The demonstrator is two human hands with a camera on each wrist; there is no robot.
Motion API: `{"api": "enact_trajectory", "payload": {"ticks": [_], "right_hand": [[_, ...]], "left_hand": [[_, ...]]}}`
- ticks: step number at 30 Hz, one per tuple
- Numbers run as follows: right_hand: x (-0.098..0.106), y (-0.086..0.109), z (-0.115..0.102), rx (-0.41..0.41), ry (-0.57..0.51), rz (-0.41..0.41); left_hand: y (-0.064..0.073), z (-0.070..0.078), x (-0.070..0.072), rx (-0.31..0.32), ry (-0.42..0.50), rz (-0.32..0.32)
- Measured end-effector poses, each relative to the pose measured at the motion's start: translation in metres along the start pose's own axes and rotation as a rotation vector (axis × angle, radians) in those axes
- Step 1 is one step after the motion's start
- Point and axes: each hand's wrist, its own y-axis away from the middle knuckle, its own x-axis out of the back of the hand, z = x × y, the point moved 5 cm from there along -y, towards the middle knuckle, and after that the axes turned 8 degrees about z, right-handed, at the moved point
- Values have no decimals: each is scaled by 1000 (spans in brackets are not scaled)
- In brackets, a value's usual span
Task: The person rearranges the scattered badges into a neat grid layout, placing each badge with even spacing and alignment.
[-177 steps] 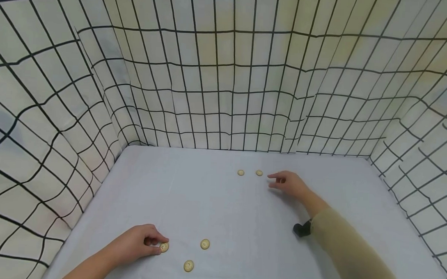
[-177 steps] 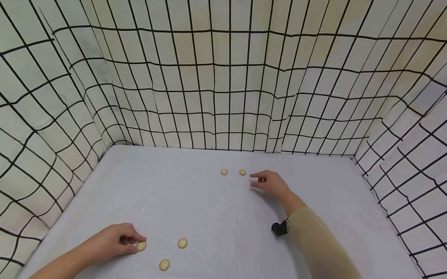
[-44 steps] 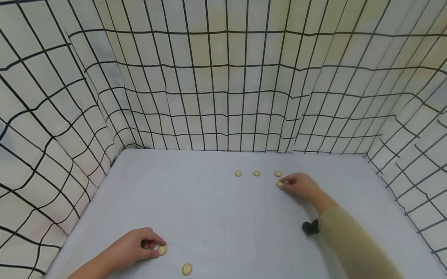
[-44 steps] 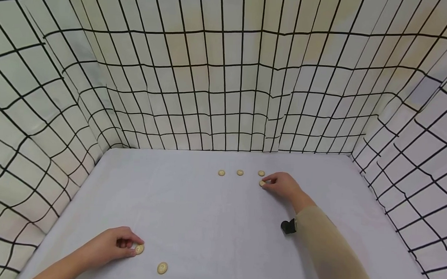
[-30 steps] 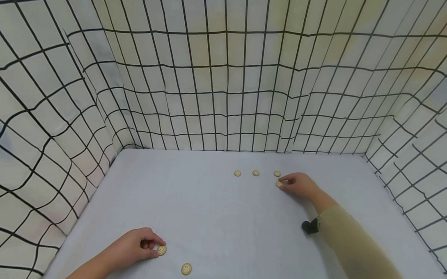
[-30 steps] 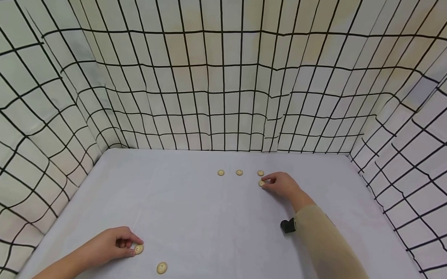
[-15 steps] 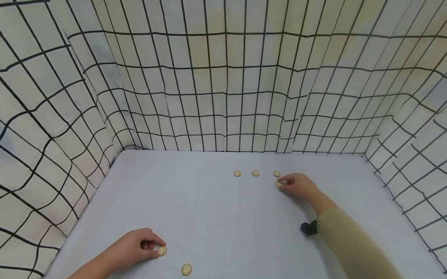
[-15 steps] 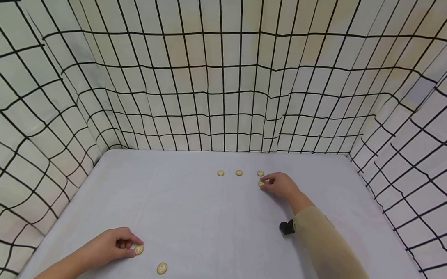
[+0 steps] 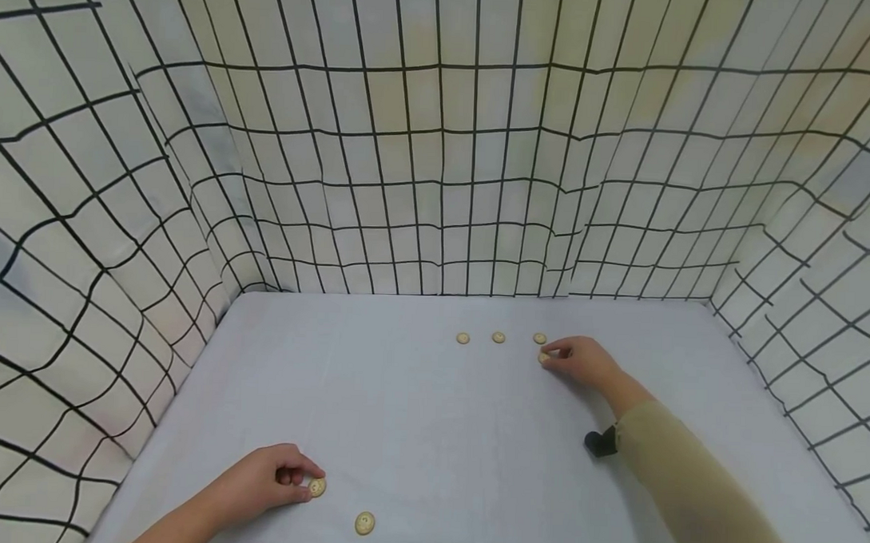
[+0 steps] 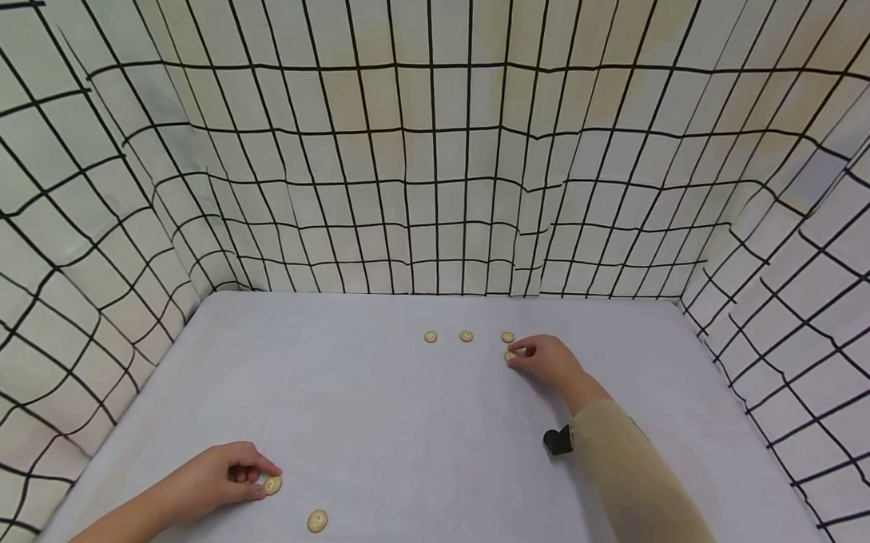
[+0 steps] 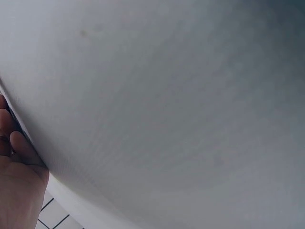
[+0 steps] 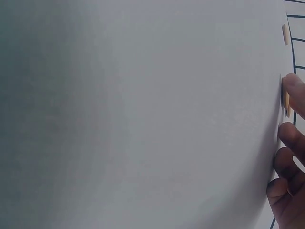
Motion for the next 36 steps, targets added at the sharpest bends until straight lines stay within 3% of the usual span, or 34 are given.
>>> {"api": "enact_trajectory", "payload": {"ticks": [5, 13, 21, 27, 36], "right_hand": [[0, 2, 0, 6, -30, -1], [-14, 10, -26, 118, -87, -62], [-42, 25, -69, 267, -68, -155], [-64, 40, -109, 436, -78, -247], [-104, 77, -171, 658, -38, -387]], "left_hand": [[-1, 0, -1, 2, -2, -3], [-3, 1, 0, 7, -17, -3], [-1, -1, -3, 21, -4, -7], [-1, 0, -2, 17, 3, -9], [-1, -1, -1, 12, 5, -7]]}}
